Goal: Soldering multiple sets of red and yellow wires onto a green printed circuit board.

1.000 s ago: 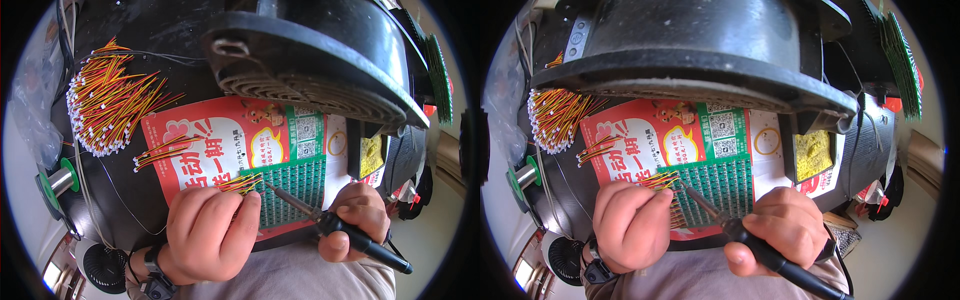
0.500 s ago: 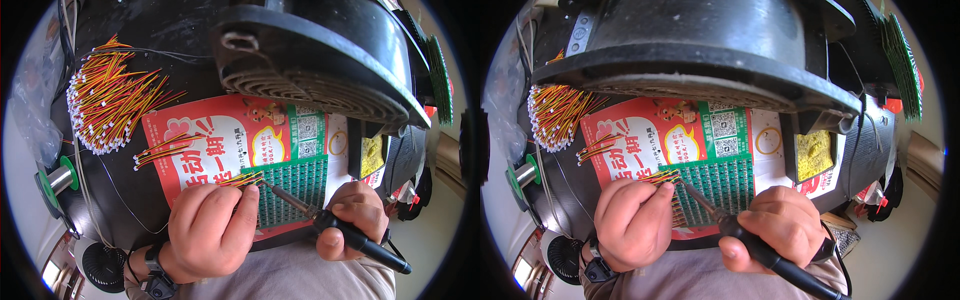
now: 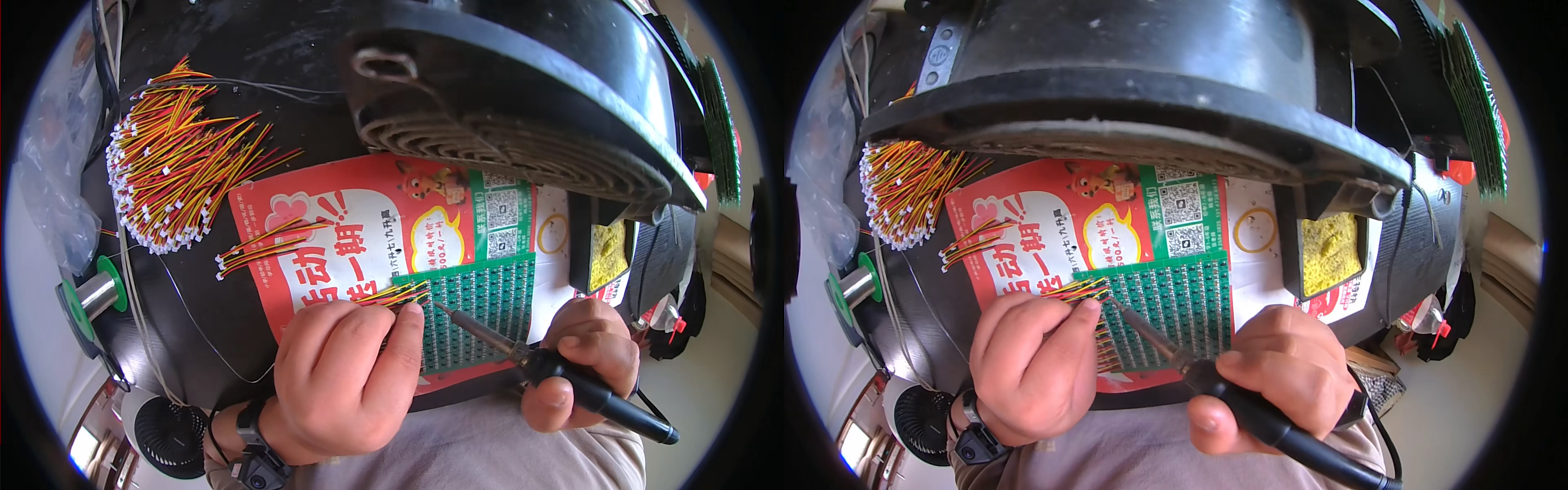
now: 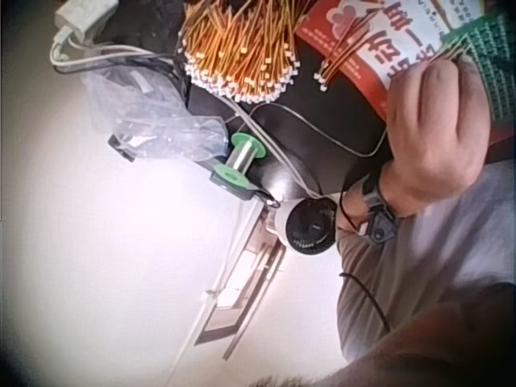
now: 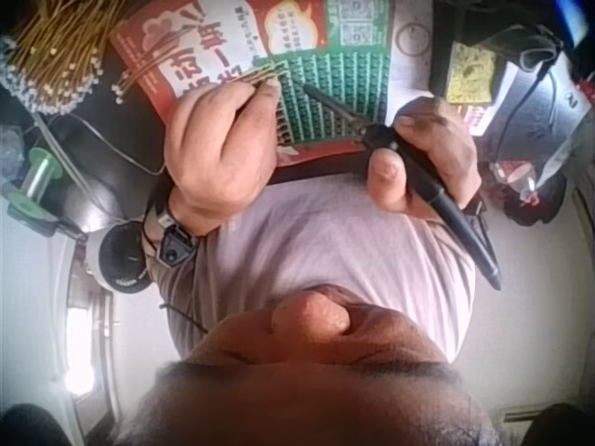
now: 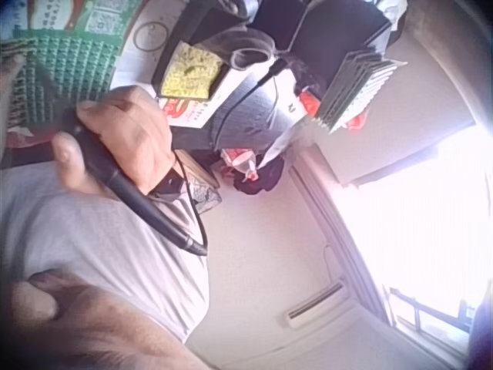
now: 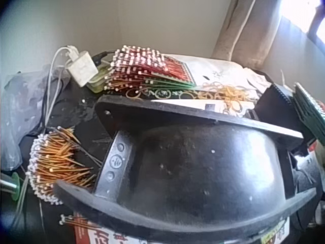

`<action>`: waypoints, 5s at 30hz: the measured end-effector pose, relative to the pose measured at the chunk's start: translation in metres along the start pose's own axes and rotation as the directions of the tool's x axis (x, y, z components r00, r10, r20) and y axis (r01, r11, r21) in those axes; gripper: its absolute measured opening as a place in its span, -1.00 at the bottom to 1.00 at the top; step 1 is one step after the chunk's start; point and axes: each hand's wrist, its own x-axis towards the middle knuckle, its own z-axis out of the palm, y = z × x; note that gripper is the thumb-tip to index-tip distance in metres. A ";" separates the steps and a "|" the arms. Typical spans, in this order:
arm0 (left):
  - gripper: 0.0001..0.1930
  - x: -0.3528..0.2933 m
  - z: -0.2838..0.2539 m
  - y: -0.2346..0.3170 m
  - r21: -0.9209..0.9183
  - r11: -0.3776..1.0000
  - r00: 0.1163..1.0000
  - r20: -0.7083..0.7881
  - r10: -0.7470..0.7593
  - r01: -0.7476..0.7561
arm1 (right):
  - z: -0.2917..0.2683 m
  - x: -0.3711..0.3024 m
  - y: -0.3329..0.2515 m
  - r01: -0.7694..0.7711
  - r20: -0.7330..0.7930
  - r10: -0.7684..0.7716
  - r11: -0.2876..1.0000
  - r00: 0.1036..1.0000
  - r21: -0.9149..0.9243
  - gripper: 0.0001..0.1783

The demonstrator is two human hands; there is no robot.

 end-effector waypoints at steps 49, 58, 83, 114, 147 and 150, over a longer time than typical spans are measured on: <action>-0.75 0.001 0.000 -0.005 0.012 0.999 0.999 0.004 0.037 -0.037 | -0.001 0.001 0.000 0.025 0.006 -0.025 0.999 1.000 0.037 -0.59; -0.74 0.000 -0.001 -0.001 -0.020 1.000 1.000 0.001 0.011 -0.011 | -0.001 -0.005 0.000 0.022 -0.035 -0.022 1.000 0.999 0.013 -0.61; -0.79 0.003 -0.063 -0.039 0.231 0.864 0.886 -0.246 -0.393 0.448 | -0.012 -0.013 -0.006 0.002 -0.089 -0.003 1.000 0.996 -0.007 -0.54; -0.75 -0.001 -0.021 0.007 -0.193 0.979 0.996 0.075 -0.046 0.060 | -0.009 -0.002 0.000 0.053 0.022 -0.053 0.999 0.998 -0.002 -0.64; -0.68 0.001 -0.005 0.001 -0.070 0.997 0.999 0.029 -0.044 0.046 | -0.010 0.006 -0.003 0.035 0.209 -0.024 0.998 0.978 -0.045 -0.60; -0.68 0.001 -0.005 0.001 -0.070 0.996 0.998 0.036 -0.049 0.051 | -0.010 0.005 -0.004 0.027 0.207 -0.016 0.998 0.978 -0.048 -0.59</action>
